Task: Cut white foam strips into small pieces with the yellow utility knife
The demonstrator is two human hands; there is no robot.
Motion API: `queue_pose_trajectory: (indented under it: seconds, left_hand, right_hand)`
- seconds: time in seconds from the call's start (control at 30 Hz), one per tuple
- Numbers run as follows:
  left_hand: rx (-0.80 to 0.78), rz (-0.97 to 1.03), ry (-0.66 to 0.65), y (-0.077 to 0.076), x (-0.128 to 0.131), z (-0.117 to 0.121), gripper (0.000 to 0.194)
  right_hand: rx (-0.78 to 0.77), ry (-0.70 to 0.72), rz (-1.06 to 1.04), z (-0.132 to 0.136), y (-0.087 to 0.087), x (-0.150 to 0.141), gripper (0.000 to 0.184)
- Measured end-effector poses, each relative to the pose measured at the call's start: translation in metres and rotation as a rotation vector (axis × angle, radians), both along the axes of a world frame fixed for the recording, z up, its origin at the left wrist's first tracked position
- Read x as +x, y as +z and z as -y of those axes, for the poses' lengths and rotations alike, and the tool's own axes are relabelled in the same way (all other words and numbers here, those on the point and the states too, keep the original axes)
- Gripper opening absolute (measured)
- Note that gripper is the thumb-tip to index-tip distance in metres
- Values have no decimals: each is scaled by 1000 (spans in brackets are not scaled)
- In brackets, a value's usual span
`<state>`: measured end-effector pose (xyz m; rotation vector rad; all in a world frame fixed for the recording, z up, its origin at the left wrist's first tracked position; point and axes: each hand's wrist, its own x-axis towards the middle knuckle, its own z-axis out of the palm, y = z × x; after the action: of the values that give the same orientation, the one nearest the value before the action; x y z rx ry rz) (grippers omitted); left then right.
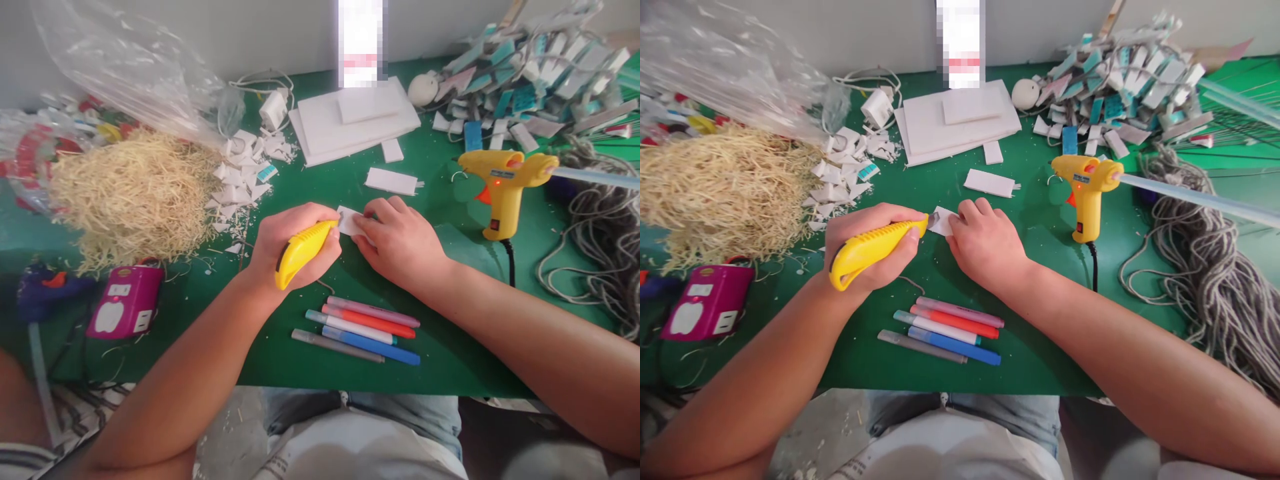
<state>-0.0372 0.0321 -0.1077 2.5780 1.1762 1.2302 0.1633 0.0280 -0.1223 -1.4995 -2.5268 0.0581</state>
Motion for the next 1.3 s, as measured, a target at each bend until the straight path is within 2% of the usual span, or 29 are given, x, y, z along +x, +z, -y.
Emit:
queue_pose_trajectory:
  seconds: [0.13, 0.47, 0.7, 0.83, 0.9, 0.97, 1.03, 1.17, 1.3]
  left_hand:
    - [-21, -2, 16, 0, 0, 3, 11]
    - [118, -111, -60, 5, 1, 1, 11]
    - [-5, -80, 28, 13, -2, 16, 11]
    - [110, 67, 97, 10, -4, 13, 12]
    - [119, 128, 156, 5, -5, 8, 20]
    - [60, 184, 167, 1, -6, 2, 25]
    - [-70, 272, 130, -4, -6, -3, 23]
    - [-378, 445, 163, -13, -4, -9, 29]
    - [-504, 523, 126, -20, -3, -13, 32]
  right_hand:
    - [5, 8, -5, 0, 0, 0, 30]
    - [-5, 17, -20, -1, 0, 0, 31]
    - [-31, 6, 1, -2, 2, 0, 30]
    - [5, 1, -47, -2, 0, 4, 32]
    - [51, 2, -99, -2, -2, 6, 37]
    - [106, 1, -166, -2, -2, 7, 47]
    - [141, 10, -227, -1, -1, 8, 52]
    - [167, 43, -304, 2, 3, 8, 51]
    - [230, 106, -343, 4, 3, 8, 48]
